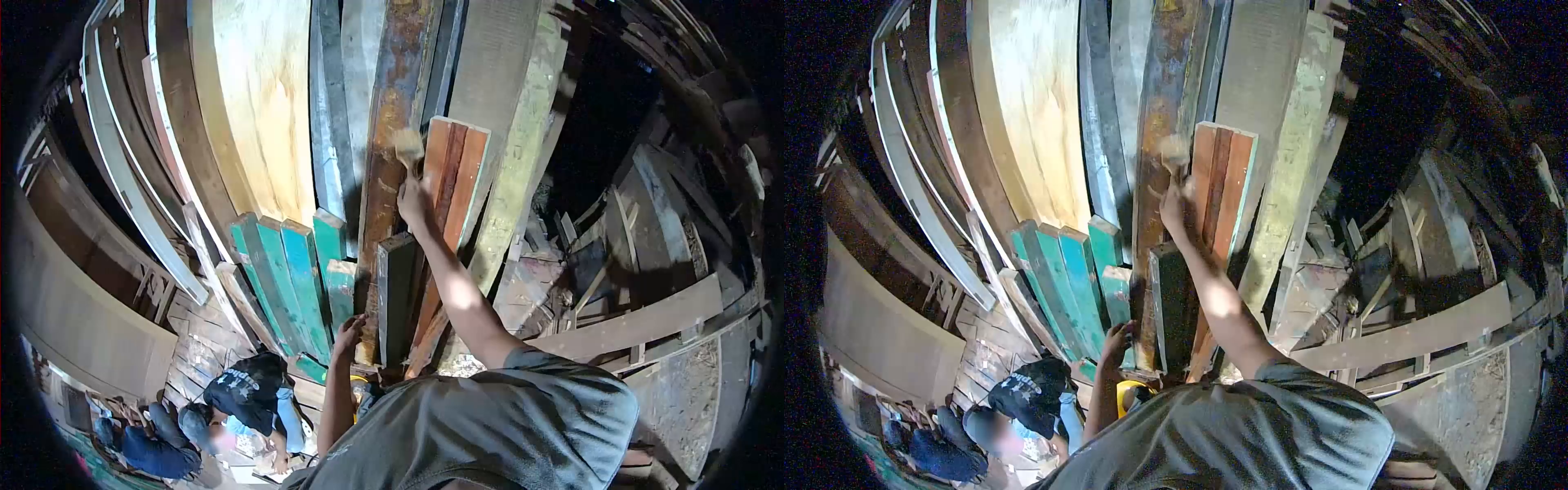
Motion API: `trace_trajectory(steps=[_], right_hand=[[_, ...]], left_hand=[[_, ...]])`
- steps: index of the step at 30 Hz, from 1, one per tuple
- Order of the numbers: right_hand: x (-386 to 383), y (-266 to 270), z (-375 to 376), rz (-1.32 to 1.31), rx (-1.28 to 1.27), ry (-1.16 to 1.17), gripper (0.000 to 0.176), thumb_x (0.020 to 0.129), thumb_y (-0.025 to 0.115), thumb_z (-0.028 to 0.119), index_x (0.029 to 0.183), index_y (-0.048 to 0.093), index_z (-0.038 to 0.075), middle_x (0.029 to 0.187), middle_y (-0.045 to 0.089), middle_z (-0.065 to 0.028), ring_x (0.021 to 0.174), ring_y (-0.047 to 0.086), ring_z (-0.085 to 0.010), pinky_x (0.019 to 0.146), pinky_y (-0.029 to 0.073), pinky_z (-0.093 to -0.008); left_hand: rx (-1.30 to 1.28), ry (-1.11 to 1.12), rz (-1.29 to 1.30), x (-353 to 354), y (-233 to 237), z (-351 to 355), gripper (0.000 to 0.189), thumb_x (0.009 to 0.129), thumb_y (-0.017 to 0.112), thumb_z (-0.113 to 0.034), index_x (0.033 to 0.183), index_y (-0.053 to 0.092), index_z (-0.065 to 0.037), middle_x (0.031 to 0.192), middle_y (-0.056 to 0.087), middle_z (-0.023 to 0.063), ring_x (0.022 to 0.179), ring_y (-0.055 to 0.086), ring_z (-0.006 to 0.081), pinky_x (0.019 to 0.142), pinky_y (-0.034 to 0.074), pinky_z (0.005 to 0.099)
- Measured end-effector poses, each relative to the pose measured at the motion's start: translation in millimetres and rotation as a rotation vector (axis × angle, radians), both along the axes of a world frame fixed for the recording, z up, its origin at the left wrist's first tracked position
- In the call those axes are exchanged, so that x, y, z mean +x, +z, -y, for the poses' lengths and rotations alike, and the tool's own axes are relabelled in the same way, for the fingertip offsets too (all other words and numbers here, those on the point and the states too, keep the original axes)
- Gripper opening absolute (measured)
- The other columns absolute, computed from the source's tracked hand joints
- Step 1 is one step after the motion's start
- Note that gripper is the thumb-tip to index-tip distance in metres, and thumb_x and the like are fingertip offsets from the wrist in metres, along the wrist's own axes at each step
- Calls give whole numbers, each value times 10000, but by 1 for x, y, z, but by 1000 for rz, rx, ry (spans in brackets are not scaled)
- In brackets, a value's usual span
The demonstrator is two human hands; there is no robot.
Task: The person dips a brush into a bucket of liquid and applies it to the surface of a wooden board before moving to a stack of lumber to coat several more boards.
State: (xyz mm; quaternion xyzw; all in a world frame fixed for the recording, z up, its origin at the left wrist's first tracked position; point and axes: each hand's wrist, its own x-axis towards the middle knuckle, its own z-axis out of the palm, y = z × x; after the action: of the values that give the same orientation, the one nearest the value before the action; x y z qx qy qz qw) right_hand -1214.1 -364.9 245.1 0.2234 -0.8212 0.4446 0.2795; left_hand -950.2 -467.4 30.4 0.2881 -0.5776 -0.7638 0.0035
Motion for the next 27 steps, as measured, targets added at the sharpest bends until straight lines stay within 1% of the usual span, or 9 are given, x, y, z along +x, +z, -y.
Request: trace_trajectory(steps=[3, 6, 12, 15, 19, 20, 21, 23, 27], right_hand=[[12, -6, 0, 256, 127, 59, 485, 852, 468, 97, 1326, 380, 43, 927, 527, -307, 793, 549, -432, 667, 464, -487], [11, -65, 4, 148, 298, -46, 413, 851, 485, 145, 1241, 453, 11, 923, 546, -292, 788, 561, -420, 679, 468, -496], [47, -55, -13, 259, 411, -15, 276, 854, 520, 198, 1015, 553, -24, 846, 585, -231, 747, 594, -358, 659, 485, -463], [42, -39, -23, 463, 483, 108, 253, 857, 527, 205, 966, 557, -21, 815, 594, -231, 755, 604, -353, 657, 495, -446], [19, -23, -23, 412, 413, 98, 272, 859, 534, 199, 971, 562, -48, 775, 614, -223, 671, 634, -329, 627, 518, -435], [19, -14, -21, 447, 302, 91, 277, 856, 538, 195, 1000, 563, -40, 794, 613, -223, 610, 628, -324, 598, 523, -427], [21, 5, -22, 510, 287, 79, 272, 849, 545, 198, 999, 569, -28, 797, 600, -233, 658, 624, -337, 610, 509, -434], [-9, -15, -12, 240, 223, -14, 276, 846, 548, 210, 1003, 574, -16, 796, 594, -227, 719, 611, -355, 638, 490, -446], [-12, 5, -9, 157, 124, -30, 312, 837, 541, 213, 1061, 559, -4, 934, 571, -232, 807, 581, -373, 669, 469, -456]], left_hand=[[-54, 24, 28, 1, 15, 0, 329, 853, 592, -379, 1030, 624, -104, 848, 545, -51, 671, 425, 69, 606, 348, 242], [-67, 35, 57, 7, 10, -1, 320, 854, 592, -375, 1022, 622, -104, 844, 558, -55, 647, 417, 56, 588, 343, 228], [8, 39, 47, 5, -11, 2, 333, 821, 635, -403, 1001, 624, -123, 926, 582, -24, 727, 450, 80, 645, 362, 262], [8, 44, 74, 4, -9, 1, 328, 817, 636, -405, 1005, 623, -137, 952, 578, -12, 771, 447, 110, 691, 361, 285], [-7, 31, 70, 3, -12, 3, 333, 825, 623, -400, 1019, 620, -130, 931, 572, -29, 750, 437, 101, 669, 356, 269], [-4, 33, 65, 3, -12, 4, 330, 827, 620, -399, 1019, 621, -130, 931, 570, -32, 751, 436, 96, 665, 354, 266], [-1, 36, 59, 3, -13, 5, 328, 829, 617, -399, 1019, 621, -131, 931, 569, -36, 751, 436, 92, 661, 352, 263], [-41, 54, 75, 2, 0, 2, 325, 835, 614, -397, 1008, 622, -122, 824, 542, -55, 696, 433, 72, 634, 340, 258], [-24, 86, 72, 5, 8, 1, 311, 834, 622, -394, 955, 622, -108, 703, 478, -74, 629, 414, 51, 594, 318, 242]])
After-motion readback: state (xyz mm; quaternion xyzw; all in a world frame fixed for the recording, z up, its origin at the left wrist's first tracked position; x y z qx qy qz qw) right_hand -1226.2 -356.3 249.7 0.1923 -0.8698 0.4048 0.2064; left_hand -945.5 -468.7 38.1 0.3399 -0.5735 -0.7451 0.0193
